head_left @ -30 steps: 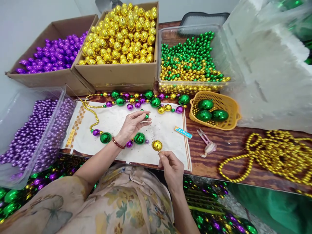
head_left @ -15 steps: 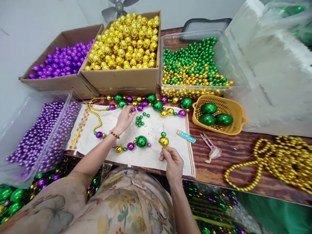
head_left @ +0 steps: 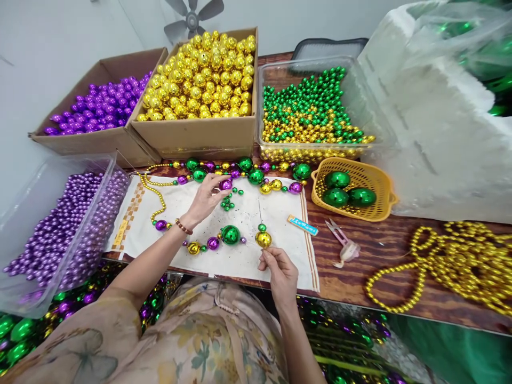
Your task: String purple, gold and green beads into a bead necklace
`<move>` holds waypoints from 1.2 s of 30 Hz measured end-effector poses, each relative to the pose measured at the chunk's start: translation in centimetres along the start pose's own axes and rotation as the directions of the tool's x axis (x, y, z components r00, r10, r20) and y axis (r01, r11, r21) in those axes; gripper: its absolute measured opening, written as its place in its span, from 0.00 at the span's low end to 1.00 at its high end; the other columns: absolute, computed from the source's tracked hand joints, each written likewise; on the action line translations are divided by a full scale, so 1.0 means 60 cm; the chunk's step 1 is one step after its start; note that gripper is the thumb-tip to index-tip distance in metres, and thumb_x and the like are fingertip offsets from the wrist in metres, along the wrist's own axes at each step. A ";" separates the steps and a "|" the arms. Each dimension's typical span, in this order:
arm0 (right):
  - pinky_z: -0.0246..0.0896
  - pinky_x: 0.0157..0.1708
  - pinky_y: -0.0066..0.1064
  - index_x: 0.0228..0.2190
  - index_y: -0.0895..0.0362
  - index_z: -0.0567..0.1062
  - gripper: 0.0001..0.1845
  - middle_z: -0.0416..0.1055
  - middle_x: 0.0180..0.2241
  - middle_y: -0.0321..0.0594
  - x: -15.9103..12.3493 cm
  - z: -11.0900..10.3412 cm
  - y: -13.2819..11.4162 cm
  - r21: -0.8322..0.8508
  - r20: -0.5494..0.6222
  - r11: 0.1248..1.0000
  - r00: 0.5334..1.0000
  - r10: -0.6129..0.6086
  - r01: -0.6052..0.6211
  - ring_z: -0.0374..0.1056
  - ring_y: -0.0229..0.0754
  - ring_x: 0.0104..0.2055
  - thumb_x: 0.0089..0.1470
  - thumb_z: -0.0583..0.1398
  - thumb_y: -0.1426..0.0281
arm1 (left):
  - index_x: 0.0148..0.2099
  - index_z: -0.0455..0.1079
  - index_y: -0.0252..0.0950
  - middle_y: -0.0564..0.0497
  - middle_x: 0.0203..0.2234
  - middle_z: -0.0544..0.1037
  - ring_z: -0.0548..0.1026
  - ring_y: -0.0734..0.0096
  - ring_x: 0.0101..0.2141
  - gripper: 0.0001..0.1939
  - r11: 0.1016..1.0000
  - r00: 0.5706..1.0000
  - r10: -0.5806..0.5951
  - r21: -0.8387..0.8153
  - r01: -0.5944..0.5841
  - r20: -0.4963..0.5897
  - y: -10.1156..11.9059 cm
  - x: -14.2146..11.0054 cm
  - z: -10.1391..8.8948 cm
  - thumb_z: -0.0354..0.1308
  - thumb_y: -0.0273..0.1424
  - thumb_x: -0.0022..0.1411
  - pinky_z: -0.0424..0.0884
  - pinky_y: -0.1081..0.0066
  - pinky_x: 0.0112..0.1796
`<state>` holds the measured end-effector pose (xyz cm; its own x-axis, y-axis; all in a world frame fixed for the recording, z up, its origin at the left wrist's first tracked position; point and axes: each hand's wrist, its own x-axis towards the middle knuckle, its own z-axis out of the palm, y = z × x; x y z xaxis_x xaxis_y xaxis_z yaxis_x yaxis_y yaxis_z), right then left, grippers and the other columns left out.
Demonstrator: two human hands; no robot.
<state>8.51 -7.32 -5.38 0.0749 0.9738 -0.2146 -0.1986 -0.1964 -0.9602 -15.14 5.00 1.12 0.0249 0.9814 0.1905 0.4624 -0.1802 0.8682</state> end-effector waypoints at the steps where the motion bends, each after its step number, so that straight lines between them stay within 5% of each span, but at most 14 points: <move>1: 0.63 0.27 0.28 0.28 0.58 0.75 0.12 0.69 0.22 0.33 0.000 0.000 -0.002 -0.004 0.004 1.000 1.000 -0.014 0.014 0.65 0.35 0.22 0.55 0.65 0.61 | 0.56 0.72 0.41 0.46 0.49 0.71 0.72 0.68 0.43 0.19 0.996 1.000 0.014 -0.093 -0.014 0.000 0.013 -0.006 0.002 0.63 0.38 0.64 0.72 0.69 0.43; 7: 0.63 0.27 0.27 0.29 0.57 0.75 0.10 0.69 0.22 0.33 -0.009 -0.001 -0.007 -0.022 0.006 0.996 0.996 -0.091 0.091 0.66 0.34 0.22 0.58 0.63 0.63 | 0.50 0.77 0.40 0.48 0.44 0.78 0.75 0.71 0.42 0.15 0.933 0.999 0.039 -0.358 -0.045 -0.024 0.059 -0.030 0.021 0.67 0.34 0.60 0.72 0.70 0.44; 17: 0.64 0.28 0.27 0.30 0.57 0.75 0.11 0.69 0.22 0.33 -0.021 0.000 0.006 -0.124 0.081 0.976 0.982 -0.170 0.180 0.66 0.35 0.24 0.62 0.60 0.65 | 0.46 0.81 0.42 0.48 0.40 0.83 0.79 0.70 0.38 0.15 0.641 0.977 -0.206 -0.746 0.179 0.057 0.076 -0.023 0.049 0.71 0.36 0.54 0.75 0.68 0.41; 25: 0.64 0.27 0.27 0.30 0.57 0.75 0.12 0.69 0.22 0.33 -0.020 0.000 0.012 -0.136 0.085 0.977 0.985 -0.152 0.163 0.66 0.35 0.23 0.62 0.60 0.63 | 0.45 0.81 0.40 0.47 0.40 0.83 0.80 0.67 0.38 0.16 0.501 0.956 -0.252 -0.825 0.264 0.152 0.099 -0.017 0.046 0.72 0.37 0.53 0.73 0.65 0.44; 36: 0.61 0.29 0.28 0.30 0.57 0.74 0.11 0.69 0.22 0.32 -0.019 0.005 0.014 -0.081 0.056 0.988 0.991 -0.124 0.128 0.65 0.36 0.24 0.62 0.61 0.64 | 0.45 0.82 0.41 0.48 0.39 0.83 0.80 0.68 0.38 0.16 0.503 0.954 -0.248 -0.818 0.277 0.171 0.105 -0.023 0.056 0.72 0.36 0.53 0.74 0.65 0.43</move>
<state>7.94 -8.56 -5.92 0.0436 0.9955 -0.0838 -0.1071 -0.0787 -0.9911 -9.30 2.73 4.79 0.0604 0.9919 -0.1118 -0.4859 0.1270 0.8647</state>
